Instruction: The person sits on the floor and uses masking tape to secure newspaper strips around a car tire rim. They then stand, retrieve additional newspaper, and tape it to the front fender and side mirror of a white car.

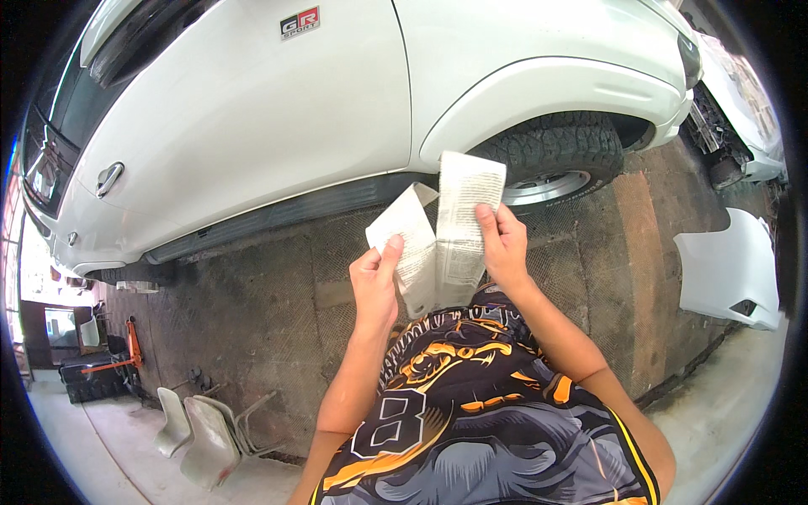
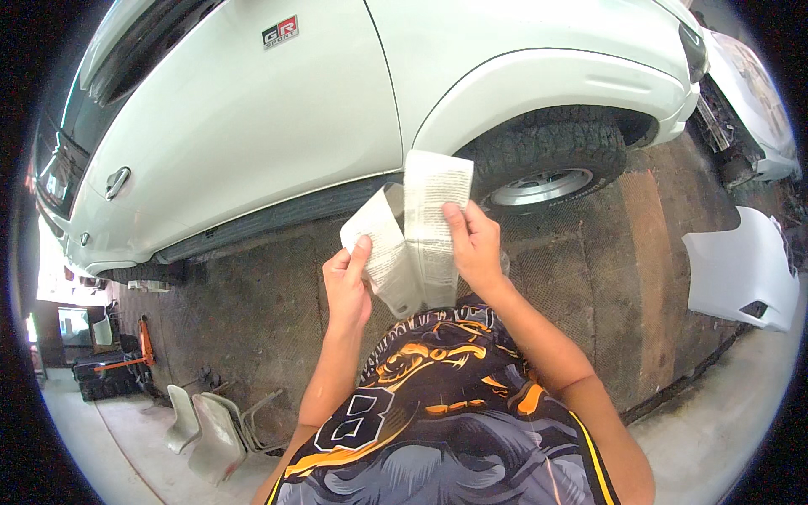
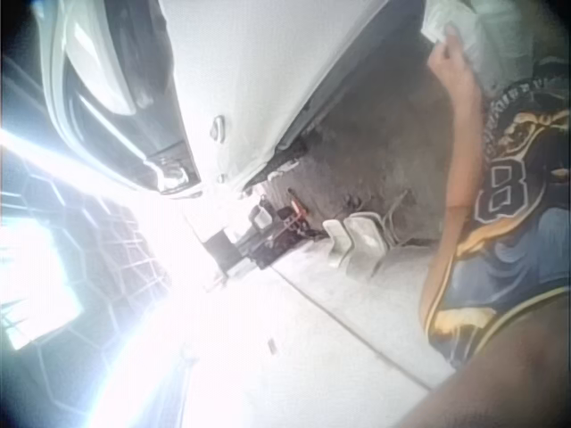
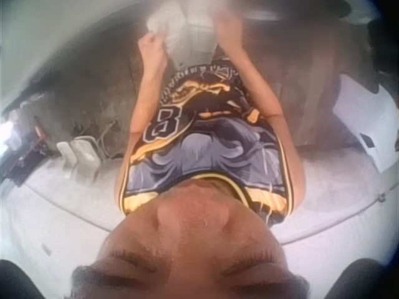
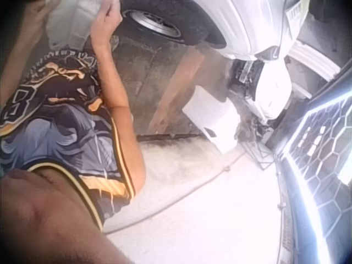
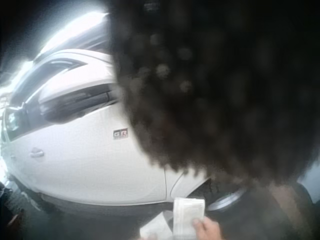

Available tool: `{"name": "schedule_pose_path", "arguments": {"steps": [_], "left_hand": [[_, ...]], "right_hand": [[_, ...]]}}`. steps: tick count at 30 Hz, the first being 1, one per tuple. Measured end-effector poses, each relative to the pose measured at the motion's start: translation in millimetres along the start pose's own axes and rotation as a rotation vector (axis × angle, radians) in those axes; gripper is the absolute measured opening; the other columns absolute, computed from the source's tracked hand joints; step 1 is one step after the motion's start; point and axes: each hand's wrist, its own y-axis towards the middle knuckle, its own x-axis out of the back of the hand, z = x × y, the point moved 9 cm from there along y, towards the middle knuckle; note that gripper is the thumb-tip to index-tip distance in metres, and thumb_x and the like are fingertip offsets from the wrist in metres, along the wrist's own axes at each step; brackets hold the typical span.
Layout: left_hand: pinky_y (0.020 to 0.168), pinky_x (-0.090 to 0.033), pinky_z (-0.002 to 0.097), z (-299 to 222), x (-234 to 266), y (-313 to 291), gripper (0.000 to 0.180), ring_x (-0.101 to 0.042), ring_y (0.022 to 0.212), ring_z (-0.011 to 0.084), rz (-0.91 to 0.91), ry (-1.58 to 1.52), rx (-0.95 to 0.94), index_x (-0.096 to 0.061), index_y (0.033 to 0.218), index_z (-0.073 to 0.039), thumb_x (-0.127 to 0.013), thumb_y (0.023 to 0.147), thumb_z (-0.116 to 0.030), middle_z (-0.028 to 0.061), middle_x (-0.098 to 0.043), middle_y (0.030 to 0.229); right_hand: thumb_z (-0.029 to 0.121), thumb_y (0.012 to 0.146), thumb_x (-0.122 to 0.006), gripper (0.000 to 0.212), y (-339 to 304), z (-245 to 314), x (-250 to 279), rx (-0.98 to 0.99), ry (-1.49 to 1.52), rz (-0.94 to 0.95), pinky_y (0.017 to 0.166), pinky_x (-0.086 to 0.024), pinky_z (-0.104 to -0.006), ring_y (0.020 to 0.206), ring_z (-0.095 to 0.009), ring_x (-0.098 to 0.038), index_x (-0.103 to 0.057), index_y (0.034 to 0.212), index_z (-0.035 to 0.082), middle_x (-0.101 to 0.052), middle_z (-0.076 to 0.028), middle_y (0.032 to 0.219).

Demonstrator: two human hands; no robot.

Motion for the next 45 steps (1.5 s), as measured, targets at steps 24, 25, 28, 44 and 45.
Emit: {"name": "schedule_pose_path", "arguments": {"steps": [24, 25, 28, 44, 45], "left_hand": [[0.084, -0.053, 0.0289, 17, -10, 2, 0.025, -0.068, 0.094, 0.0133, -0.048, -0.102, 0.043, -0.07, 0.113, 0.005, -0.067, 0.101, -0.016, 0.0091, -0.073, 0.108], [0.084, -0.054, 0.0301, 17, -9, 3, 0.025, -0.068, 0.095, 0.0142, -0.054, -0.101, 0.058, -0.07, 0.113, 0.005, -0.066, 0.101, -0.017, 0.0094, -0.073, 0.109], [0.086, -0.055, 0.032, 11, -4, 4, 0.027, -0.069, 0.097, 0.0158, -0.045, -0.127, 0.053, -0.068, 0.115, 0.005, -0.066, 0.102, -0.018, 0.0099, -0.072, 0.112], [0.078, -0.055, 0.0277, 39, -13, -10, 0.028, -0.069, 0.086, 0.0131, 0.064, -0.036, 0.088, -0.071, 0.112, 0.007, -0.07, 0.099, -0.017, 0.0104, -0.074, 0.102], [0.077, -0.055, 0.0277, 41, -12, -11, 0.028, -0.069, 0.086, 0.0131, 0.04, -0.021, 0.092, -0.071, 0.112, 0.007, -0.07, 0.099, -0.018, 0.0104, -0.074, 0.102]], "right_hand": [[0.024, 0.103, -0.064, 0.028, -17, -21, 17, -0.172, 0.323, -0.112, 0.086, -0.052, -0.0294, 0.094, -0.012, -0.064, -0.067, 0.112, -0.003, -0.071, -0.006, 0.103], [0.023, 0.102, -0.064, 0.027, -18, -17, 13, -0.117, 0.36, -0.068, 0.088, -0.051, -0.0299, 0.097, -0.013, -0.064, -0.066, 0.113, -0.003, -0.07, -0.006, 0.106], [0.02, 0.103, -0.063, 0.03, -33, -26, -11, -0.216, 0.29, 0.168, 0.097, -0.048, -0.0301, 0.107, -0.012, -0.062, -0.064, 0.122, -0.004, -0.069, -0.006, 0.117], [0.031, 0.105, -0.061, 0.036, -21, -42, 15, -0.107, -0.06, -0.115, 0.063, -0.047, -0.0283, 0.071, -0.006, -0.052, -0.063, 0.094, -0.003, -0.064, -0.004, 0.075], [0.031, 0.105, -0.06, 0.036, -21, -42, 15, -0.115, -0.058, -0.125, 0.063, -0.047, -0.028, 0.072, -0.006, -0.053, -0.063, 0.094, -0.003, -0.064, -0.004, 0.075]]}}
